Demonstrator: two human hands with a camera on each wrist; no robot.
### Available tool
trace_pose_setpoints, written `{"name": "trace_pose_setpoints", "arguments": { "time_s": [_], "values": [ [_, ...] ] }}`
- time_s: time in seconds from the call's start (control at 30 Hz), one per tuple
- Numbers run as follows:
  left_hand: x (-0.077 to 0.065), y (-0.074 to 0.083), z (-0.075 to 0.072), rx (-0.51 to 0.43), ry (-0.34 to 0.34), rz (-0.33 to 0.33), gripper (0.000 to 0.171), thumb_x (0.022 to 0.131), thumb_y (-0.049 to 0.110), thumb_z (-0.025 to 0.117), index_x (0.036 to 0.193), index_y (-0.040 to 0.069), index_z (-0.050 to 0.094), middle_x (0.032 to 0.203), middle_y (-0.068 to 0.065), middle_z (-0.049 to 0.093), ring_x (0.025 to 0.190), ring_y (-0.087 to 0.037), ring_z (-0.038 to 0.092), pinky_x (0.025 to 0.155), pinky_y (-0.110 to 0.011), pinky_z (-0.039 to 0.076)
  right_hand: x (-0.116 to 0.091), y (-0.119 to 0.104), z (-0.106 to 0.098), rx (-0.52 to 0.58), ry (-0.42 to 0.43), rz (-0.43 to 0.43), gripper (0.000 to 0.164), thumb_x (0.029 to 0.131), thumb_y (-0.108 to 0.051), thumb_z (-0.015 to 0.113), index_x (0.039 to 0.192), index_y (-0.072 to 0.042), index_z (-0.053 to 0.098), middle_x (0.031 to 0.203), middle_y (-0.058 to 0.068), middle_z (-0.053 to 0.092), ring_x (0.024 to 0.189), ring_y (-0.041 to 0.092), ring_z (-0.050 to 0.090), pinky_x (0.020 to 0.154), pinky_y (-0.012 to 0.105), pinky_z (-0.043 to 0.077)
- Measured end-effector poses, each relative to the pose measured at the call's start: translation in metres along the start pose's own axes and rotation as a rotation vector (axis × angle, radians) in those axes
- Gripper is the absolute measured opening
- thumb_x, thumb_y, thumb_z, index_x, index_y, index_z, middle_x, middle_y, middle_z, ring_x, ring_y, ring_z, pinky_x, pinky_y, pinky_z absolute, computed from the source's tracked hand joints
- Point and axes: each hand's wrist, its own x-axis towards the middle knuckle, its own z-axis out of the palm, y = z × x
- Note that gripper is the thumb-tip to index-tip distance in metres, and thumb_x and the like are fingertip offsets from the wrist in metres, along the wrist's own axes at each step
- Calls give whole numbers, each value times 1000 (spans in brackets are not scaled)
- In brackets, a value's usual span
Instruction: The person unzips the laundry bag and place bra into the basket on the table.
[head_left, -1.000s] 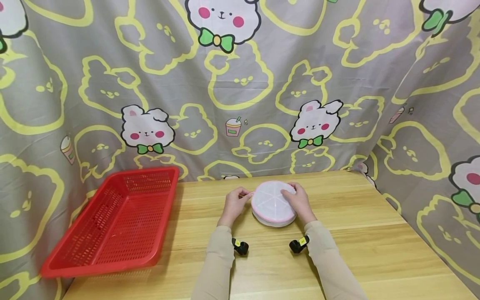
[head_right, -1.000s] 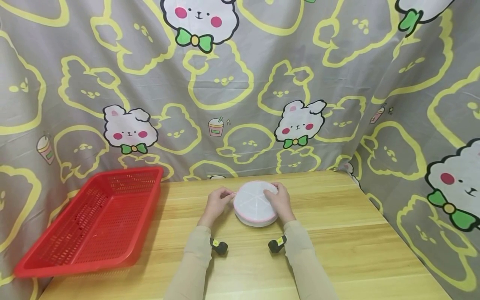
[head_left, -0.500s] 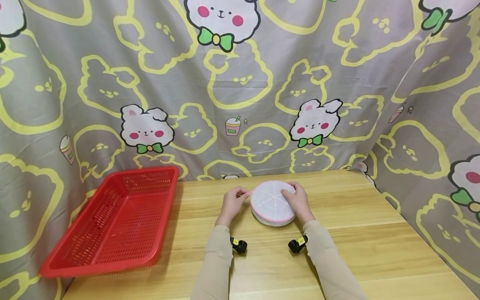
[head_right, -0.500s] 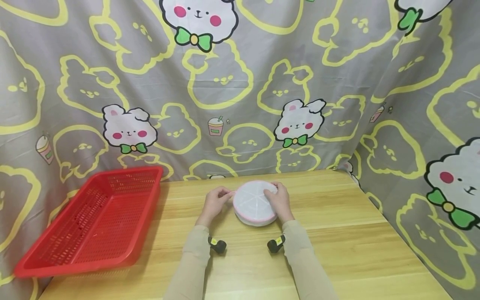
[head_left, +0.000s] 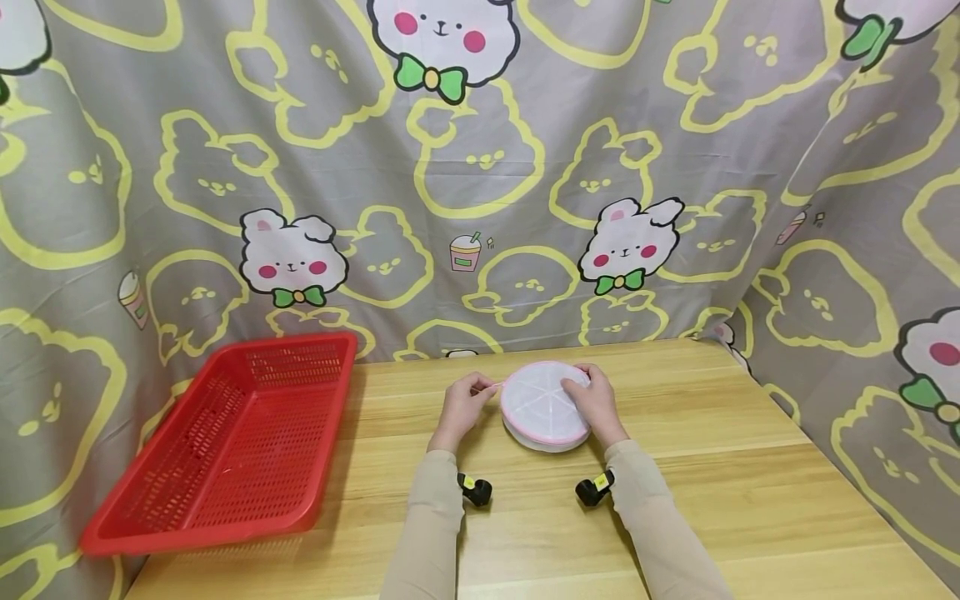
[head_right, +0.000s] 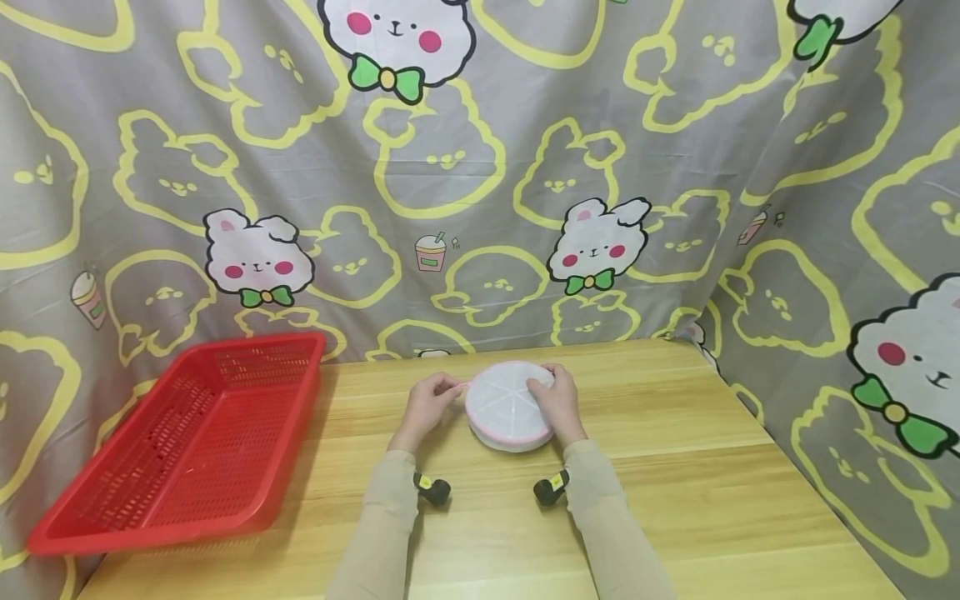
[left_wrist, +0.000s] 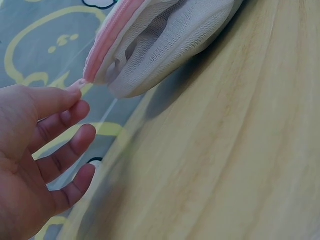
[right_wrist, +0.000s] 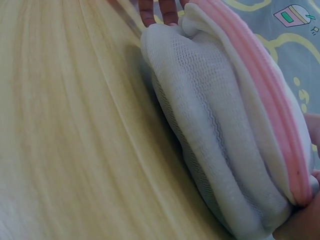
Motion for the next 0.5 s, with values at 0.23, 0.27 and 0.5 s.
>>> {"name": "trace_pose_setpoints", "arguments": {
  "time_s": [0.23,0.27,0.5],
  "values": [
    [0,-1,-2,1,-6,-8,9,91,18,68,90,10,71,87,-7,70,81,-13,59,75,-29,49,1,0,0,-4,7,-3,50,91,-21,62,133,3,48,137,24,50,128,36,47,111,49,36],
    [0,-1,-2,2,-8,-7,9,91,19,68,90,10,71,87,-6,70,81,-13,59,75,-29,49,0,0,0,-5,9,-3,50,91,-22,62,133,3,48,137,24,50,128,36,47,111,49,36],
    [-1,-2,-4,-8,-28,2,10,92,19,68,91,9,71,88,-7,70,81,-13,58,75,-28,48,0,0,1,-7,18,-5,50,91,-21,62,132,4,48,136,24,50,127,36,47,111,49,36]
  ]
}}
